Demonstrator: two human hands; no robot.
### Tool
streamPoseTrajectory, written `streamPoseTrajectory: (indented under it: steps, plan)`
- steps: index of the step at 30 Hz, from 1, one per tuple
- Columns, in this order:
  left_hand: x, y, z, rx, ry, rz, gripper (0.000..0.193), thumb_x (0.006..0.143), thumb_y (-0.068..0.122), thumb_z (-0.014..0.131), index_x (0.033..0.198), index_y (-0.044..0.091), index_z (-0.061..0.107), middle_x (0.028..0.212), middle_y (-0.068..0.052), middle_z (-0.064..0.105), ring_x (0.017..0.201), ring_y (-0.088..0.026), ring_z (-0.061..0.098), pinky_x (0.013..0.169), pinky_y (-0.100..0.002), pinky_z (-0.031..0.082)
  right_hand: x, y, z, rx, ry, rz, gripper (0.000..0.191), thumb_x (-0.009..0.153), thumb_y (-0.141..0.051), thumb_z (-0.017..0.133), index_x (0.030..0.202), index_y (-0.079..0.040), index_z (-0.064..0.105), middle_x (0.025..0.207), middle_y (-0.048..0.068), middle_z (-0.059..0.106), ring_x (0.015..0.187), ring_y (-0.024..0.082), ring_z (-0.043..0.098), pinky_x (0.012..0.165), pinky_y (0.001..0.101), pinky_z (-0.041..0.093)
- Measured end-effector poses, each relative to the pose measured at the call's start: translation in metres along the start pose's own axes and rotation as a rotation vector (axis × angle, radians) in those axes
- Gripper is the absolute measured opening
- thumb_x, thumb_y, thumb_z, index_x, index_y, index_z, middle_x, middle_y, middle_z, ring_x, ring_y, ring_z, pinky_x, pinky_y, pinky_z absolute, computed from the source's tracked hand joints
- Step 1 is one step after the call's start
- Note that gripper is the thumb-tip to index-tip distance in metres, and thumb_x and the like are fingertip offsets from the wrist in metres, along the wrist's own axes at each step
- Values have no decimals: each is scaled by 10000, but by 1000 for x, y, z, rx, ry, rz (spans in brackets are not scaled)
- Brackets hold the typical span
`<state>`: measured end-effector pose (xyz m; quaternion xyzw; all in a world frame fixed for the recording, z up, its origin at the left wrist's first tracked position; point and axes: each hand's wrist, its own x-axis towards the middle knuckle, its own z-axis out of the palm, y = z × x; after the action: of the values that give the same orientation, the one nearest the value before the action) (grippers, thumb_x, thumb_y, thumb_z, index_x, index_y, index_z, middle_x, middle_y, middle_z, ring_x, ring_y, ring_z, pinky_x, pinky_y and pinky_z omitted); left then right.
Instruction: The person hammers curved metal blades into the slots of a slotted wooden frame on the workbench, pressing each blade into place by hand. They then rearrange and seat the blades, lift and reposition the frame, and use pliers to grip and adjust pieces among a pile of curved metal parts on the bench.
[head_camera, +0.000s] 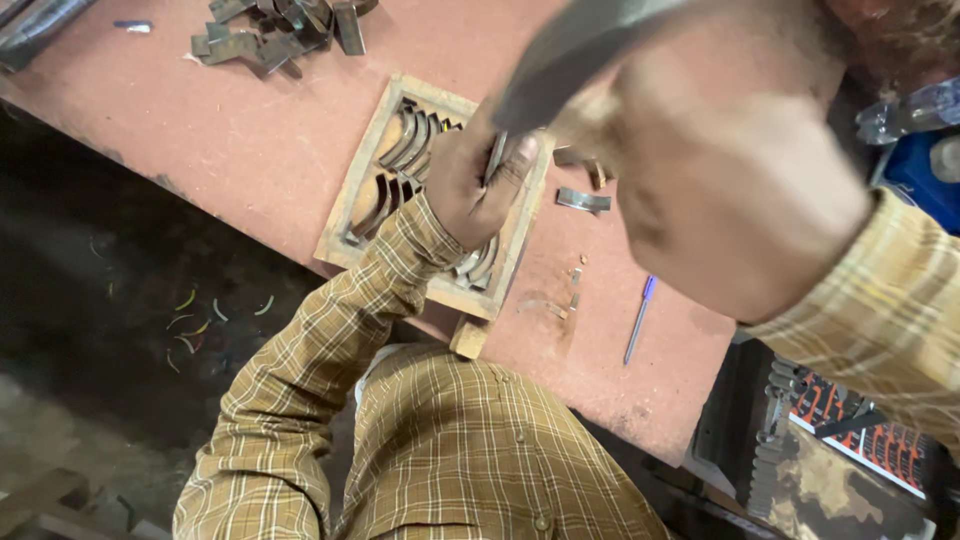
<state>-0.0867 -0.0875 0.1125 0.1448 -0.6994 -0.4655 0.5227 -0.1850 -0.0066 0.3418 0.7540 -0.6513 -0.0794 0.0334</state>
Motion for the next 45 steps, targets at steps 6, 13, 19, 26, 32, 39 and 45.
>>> streamPoseTrajectory:
  steps: [6, 13, 19, 26, 32, 39, 45]
  plan:
    - [3, -10, 5, 37, -12, -57, 182, 1059, 103, 625, 1064, 27, 460, 658, -135, 491, 516, -244, 534, 538, -352, 427, -8, 28, 20, 149, 195, -110, 310, 904, -44, 671, 1141, 86, 518, 612, 186, 571, 516, 378, 621, 479, 467, 492]
    - [0, -2, 4, 25, -24, 30, 150, 1054, 111, 597, 1121, 22, 497, 680, -114, 492, 560, -245, 551, 550, -363, 412, -11, 27, 22, -40, -110, 2, 385, 902, -186, 728, 1163, 31, 548, 518, 111, 566, 438, 319, 610, 465, 431, 504]
    - [-16, 17, -13, -46, -145, -42, 169, 1085, 106, 611, 983, 41, 492, 682, -87, 418, 533, -197, 444, 547, -324, 384, -54, 44, 28, 111, 131, -91, 438, 832, -61, 689, 1238, 20, 546, 634, 125, 566, 448, 285, 586, 436, 403, 470]
    - [-20, 19, -26, -166, -330, -51, 132, 999, 125, 635, 958, 17, 572, 631, -25, 437, 541, -139, 426, 532, -318, 368, -33, 14, 35, 135, -53, -2, 169, 859, -117, 678, 930, -66, 533, 507, 60, 533, 446, 235, 534, 475, 392, 475]
    - [-33, 14, -29, -170, -333, -153, 303, 1027, 164, 687, 822, 44, 499, 633, -24, 383, 552, -147, 406, 549, -322, 359, -30, 14, 40, 215, 16, -91, 165, 829, -69, 646, 943, 10, 556, 543, 104, 533, 386, 280, 536, 424, 432, 464]
    - [-23, 12, -27, -107, -241, 36, 93, 982, 106, 682, 951, 38, 626, 651, -22, 358, 564, -139, 419, 581, -307, 367, -35, 21, 54, 77, -178, -3, 285, 883, -156, 658, 1089, 21, 569, 533, 72, 557, 415, 278, 576, 428, 419, 491]
    - [-15, 1, -4, 25, 48, 51, 164, 946, 32, 658, 1106, 2, 639, 616, -33, 460, 494, -134, 500, 526, -301, 411, -32, 14, 25, 107, 272, -242, 225, 874, -35, 629, 1084, 43, 604, 683, 125, 568, 515, 305, 568, 488, 433, 473]
